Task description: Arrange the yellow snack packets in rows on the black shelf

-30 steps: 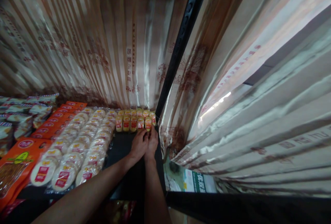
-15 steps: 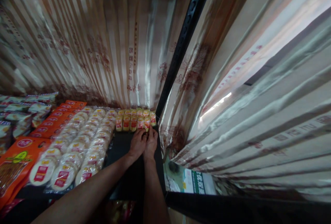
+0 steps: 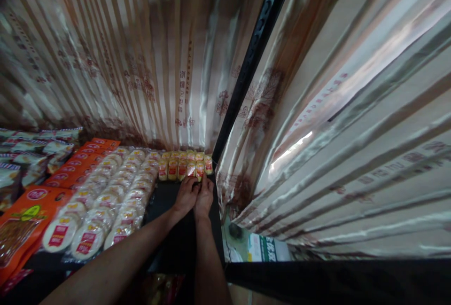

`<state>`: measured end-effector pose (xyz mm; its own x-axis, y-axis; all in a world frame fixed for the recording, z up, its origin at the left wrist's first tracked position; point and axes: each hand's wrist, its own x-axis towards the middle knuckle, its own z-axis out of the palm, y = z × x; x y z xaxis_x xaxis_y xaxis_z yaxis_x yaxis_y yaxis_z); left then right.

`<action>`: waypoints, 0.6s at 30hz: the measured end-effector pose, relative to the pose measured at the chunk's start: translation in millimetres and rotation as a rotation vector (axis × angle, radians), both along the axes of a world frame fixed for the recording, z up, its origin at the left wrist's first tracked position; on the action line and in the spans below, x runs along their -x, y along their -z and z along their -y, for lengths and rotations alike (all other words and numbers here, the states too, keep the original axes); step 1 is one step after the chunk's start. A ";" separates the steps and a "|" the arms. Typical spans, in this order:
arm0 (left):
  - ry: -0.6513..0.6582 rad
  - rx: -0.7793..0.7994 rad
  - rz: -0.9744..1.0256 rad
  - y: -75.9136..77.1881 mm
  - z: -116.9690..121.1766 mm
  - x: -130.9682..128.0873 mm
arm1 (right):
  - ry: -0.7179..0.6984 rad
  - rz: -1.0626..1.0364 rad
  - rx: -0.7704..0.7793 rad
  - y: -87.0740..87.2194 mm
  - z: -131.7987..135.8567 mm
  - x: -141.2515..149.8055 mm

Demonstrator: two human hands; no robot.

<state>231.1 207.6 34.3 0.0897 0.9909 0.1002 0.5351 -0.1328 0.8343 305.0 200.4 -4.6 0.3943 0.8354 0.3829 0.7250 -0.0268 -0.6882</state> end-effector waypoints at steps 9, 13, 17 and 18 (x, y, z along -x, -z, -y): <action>0.013 -0.036 0.019 8.1 -4.6 5.3 | 0.004 0.019 0.008 -1.7 2.2 3.3; 0.034 -0.049 0.007 8.8 -4.7 6.6 | 0.014 0.009 -0.015 -2.2 3.3 4.8; 0.078 -0.086 -0.023 3.9 -3.4 8.9 | 0.031 -0.016 -0.004 -2.9 3.1 6.1; 0.081 -0.089 -0.027 2.3 -2.8 9.4 | 0.037 -0.022 0.002 -3.0 2.8 6.2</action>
